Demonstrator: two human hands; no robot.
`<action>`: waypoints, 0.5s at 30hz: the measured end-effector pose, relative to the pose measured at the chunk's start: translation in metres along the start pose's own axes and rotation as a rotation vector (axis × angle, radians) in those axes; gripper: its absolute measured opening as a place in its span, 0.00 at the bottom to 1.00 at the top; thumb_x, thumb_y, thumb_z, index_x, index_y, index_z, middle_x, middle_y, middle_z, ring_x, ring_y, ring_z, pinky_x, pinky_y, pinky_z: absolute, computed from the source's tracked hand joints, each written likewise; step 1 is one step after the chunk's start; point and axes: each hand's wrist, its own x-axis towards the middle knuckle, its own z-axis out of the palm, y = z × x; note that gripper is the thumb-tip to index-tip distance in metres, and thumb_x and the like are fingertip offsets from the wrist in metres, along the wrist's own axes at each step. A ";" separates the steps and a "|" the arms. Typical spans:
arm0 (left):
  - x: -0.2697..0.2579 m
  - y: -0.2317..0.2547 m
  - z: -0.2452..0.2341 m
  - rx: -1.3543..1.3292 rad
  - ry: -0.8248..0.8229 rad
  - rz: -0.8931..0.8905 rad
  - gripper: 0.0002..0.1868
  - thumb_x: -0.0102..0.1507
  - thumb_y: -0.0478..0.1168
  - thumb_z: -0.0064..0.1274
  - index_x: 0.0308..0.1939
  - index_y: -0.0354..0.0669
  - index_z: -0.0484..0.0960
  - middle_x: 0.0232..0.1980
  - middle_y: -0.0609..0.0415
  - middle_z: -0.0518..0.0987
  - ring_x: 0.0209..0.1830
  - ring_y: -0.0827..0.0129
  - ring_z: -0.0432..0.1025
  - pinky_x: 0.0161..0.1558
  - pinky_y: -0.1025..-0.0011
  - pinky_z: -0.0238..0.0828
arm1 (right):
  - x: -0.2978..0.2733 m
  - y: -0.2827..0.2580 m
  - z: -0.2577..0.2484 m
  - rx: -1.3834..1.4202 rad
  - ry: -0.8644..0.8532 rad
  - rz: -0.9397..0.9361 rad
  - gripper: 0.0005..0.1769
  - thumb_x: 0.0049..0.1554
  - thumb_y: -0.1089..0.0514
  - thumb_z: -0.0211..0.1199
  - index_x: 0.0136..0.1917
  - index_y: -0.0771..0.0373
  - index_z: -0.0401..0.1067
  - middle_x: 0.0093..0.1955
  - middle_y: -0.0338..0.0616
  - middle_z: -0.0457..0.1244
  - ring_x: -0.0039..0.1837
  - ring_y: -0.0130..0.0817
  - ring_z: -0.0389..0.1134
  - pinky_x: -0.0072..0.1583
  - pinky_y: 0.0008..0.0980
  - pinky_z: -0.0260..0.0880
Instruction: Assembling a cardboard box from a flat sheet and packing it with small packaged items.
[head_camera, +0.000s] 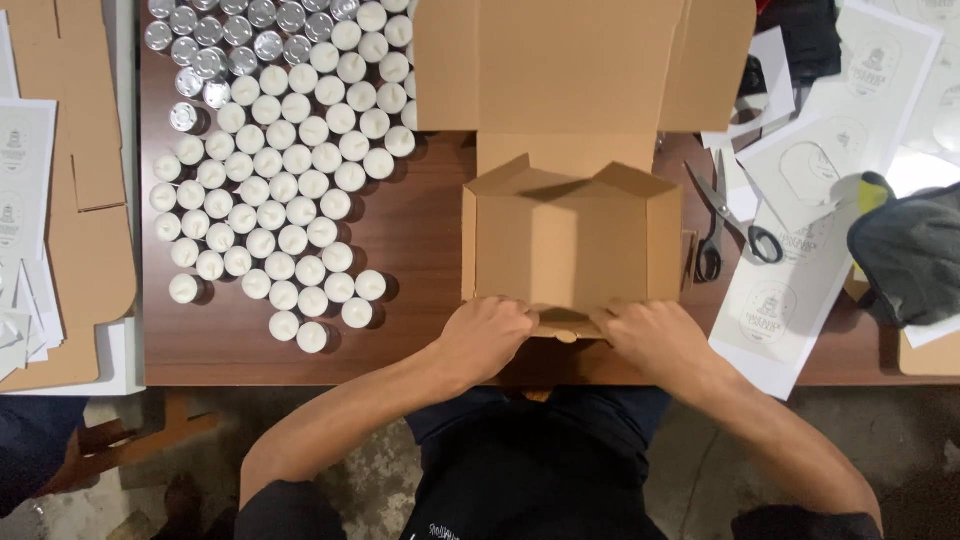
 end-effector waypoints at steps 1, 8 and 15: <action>0.001 0.004 -0.010 -0.009 0.014 -0.019 0.09 0.62 0.29 0.51 0.28 0.43 0.79 0.25 0.54 0.74 0.25 0.64 0.73 0.23 0.71 0.73 | 0.001 -0.004 -0.012 0.030 -0.007 0.040 0.16 0.49 0.60 0.68 0.53 0.56 0.75 0.41 0.39 0.68 0.45 0.44 0.75 0.39 0.43 0.77; -0.006 0.002 0.004 -0.024 0.024 -0.018 0.08 0.62 0.30 0.51 0.29 0.42 0.79 0.24 0.56 0.73 0.22 0.64 0.73 0.21 0.71 0.72 | -0.007 -0.010 0.001 0.016 0.068 0.006 0.15 0.55 0.59 0.63 0.57 0.55 0.74 0.47 0.39 0.69 0.48 0.42 0.75 0.39 0.37 0.78; -0.007 0.001 0.012 -0.005 0.042 0.013 0.10 0.63 0.28 0.50 0.27 0.44 0.76 0.22 0.57 0.72 0.20 0.66 0.72 0.20 0.74 0.71 | -0.005 0.000 0.002 0.072 0.091 -0.090 0.06 0.58 0.57 0.60 0.49 0.51 0.74 0.40 0.35 0.69 0.46 0.39 0.74 0.42 0.33 0.75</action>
